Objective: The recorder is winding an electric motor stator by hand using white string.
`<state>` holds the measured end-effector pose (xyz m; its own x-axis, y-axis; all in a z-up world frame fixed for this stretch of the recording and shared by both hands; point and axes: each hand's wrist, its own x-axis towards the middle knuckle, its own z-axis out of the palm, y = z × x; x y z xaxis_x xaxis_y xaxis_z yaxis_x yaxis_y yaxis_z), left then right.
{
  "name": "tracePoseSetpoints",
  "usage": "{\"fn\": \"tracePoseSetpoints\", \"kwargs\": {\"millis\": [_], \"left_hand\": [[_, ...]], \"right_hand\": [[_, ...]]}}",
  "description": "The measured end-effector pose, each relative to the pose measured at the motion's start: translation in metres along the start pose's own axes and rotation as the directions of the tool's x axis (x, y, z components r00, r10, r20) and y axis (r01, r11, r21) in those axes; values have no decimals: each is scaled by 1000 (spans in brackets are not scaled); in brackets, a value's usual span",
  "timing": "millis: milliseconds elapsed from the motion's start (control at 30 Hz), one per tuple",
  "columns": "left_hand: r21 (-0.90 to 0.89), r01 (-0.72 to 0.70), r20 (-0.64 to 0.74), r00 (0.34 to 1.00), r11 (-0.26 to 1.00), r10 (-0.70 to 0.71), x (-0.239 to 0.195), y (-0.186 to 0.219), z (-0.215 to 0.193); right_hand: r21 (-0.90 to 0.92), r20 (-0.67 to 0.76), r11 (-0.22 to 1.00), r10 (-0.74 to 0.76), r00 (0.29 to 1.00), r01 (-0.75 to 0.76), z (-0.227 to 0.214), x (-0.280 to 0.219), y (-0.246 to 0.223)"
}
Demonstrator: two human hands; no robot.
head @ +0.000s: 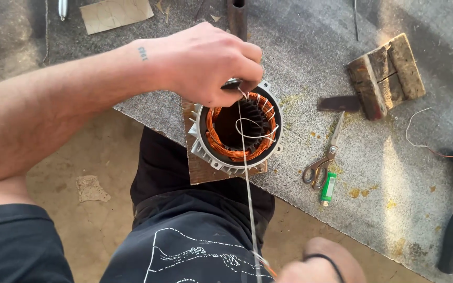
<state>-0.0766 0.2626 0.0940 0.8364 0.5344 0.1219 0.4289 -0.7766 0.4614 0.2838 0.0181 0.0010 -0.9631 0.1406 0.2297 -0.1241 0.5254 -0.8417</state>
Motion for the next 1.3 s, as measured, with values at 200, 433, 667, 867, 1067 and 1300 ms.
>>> {"fn": "tracePoseSetpoints", "kwargs": {"millis": [200, 433, 667, 867, 1067, 1300], "left_hand": [[33, 50, -53, 997, 998, -49, -5, 1, 7], [-49, 116, -78, 990, 992, -119, -3, -3, 17], [-32, 175, 2, 985, 984, -175, -1, 8, 2], [-15, 40, -284, 958, 999, -42, -34, 45, 3], [-341, -122, -292, 956, 932, 19, -44, 109, 41], [-346, -44, -353, 931, 937, -87, -65, 120, 74]], "right_hand": [[-168, -61, 933, 314, 948, -319, 9, -165, 0], [-294, -245, 700, 604, 759, -651, -47, -199, -28], [-301, -498, 310, 756, 426, -902, -89, -140, -54], [-233, -615, -132, 787, 41, -963, -114, -37, -67], [-208, -586, 435, 662, 468, -876, -109, 29, -63], [-10, -392, 917, 364, 845, -399, -110, 113, -24]]}}
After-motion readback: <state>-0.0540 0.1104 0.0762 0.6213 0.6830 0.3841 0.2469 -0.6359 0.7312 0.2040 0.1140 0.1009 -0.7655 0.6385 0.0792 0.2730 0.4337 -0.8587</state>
